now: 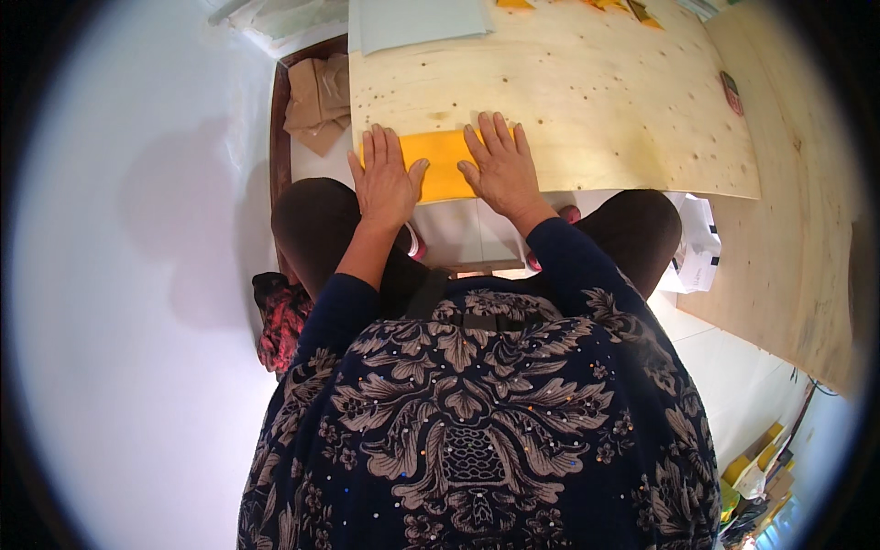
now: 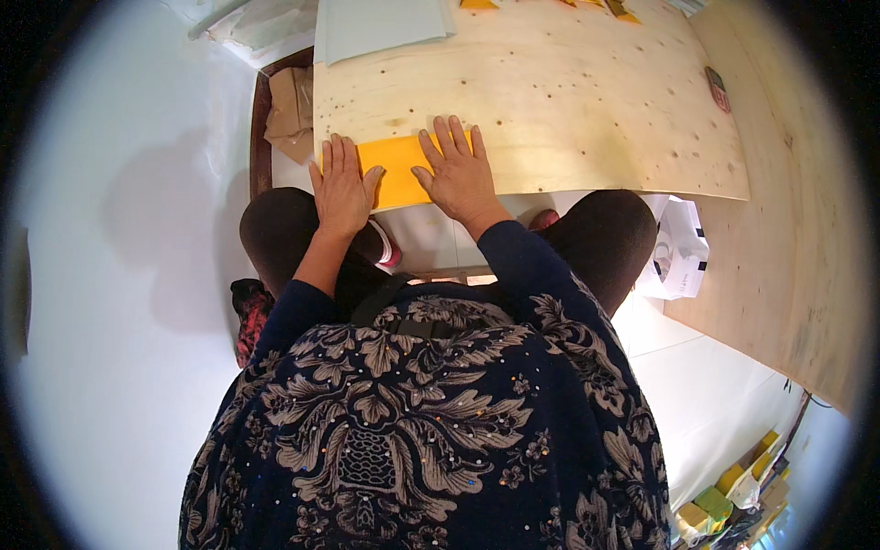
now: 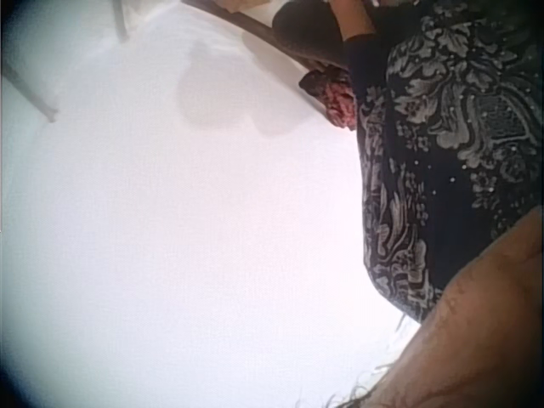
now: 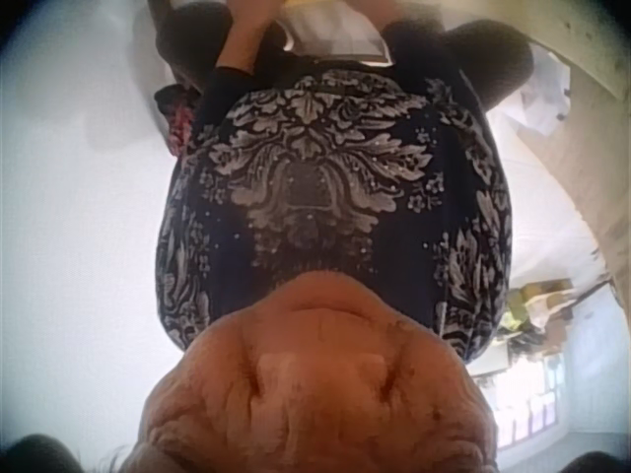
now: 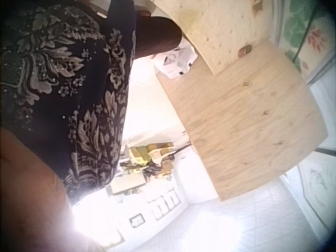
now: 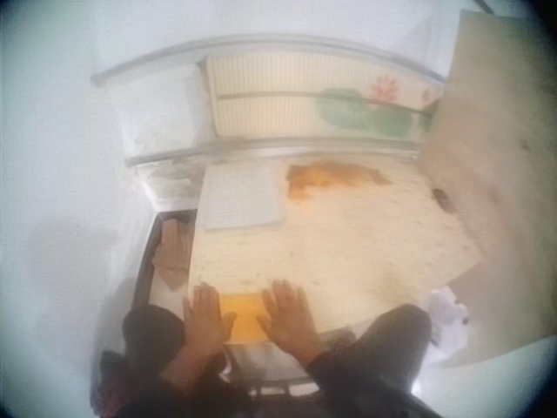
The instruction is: The person folds a single sheet of yellow paper on a wooden table. They repeatedly fold the paper in half, smooth the creases, and then fold it again into smaller sections, pressing each fold flat.
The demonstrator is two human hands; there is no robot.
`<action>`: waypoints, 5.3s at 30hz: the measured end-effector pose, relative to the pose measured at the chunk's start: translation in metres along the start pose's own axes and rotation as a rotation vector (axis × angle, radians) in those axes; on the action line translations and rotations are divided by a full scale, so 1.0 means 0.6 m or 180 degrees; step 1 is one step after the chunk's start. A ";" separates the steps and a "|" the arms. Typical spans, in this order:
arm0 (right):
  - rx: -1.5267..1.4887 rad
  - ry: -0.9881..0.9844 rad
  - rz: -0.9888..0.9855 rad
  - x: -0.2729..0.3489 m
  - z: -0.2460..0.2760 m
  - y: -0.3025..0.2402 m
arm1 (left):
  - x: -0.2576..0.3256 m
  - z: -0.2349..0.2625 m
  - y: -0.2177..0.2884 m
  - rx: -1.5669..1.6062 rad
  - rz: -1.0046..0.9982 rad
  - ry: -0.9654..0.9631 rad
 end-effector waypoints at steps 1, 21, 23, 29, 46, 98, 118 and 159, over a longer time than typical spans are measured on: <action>0.0020 0.0006 -0.0002 0.001 0.001 0.001 | 0.000 -0.002 -0.002 -0.0037 0.0026 0.0086; 0.0219 0.0149 -0.0138 0.013 -0.028 0.025 | 0.086 -0.033 0.060 -0.0021 -0.1170 0.0063; 0.0207 0.0364 -0.0068 0.013 -0.023 0.025 | 0.110 -0.023 0.016 -0.0134 -0.0942 -0.0097; 0.0276 0.0390 -0.0307 0.021 0.017 -0.015 | 0.124 -0.014 -0.001 0.0001 -0.0919 -0.0060; -0.0346 0.0118 0.1070 0.137 -0.010 0.023 | 0.120 -0.022 -0.007 -0.0135 -0.0841 -0.0044; -0.0343 0.0435 0.0182 0.076 0.016 0.066 | 0.033 0.007 0.111 0.0281 -0.2795 0.0049; -0.1668 0.0233 0.0407 0.064 0.033 0.123 | -0.019 0.031 0.119 0.3704 -0.0142 -0.0775; -0.1024 -0.0138 0.0490 0.072 0.056 0.118 | -0.064 0.048 0.125 0.3069 0.0606 -0.0543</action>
Point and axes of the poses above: each hand's wrist, its own x-axis away from the middle knuckle, its own z-axis out of the back of the hand, y = z × x, the point moved 1 cm from there along -x, towards the middle knuckle, and after that the axes turned 12 degrees about -y, right-handed, at the moved point
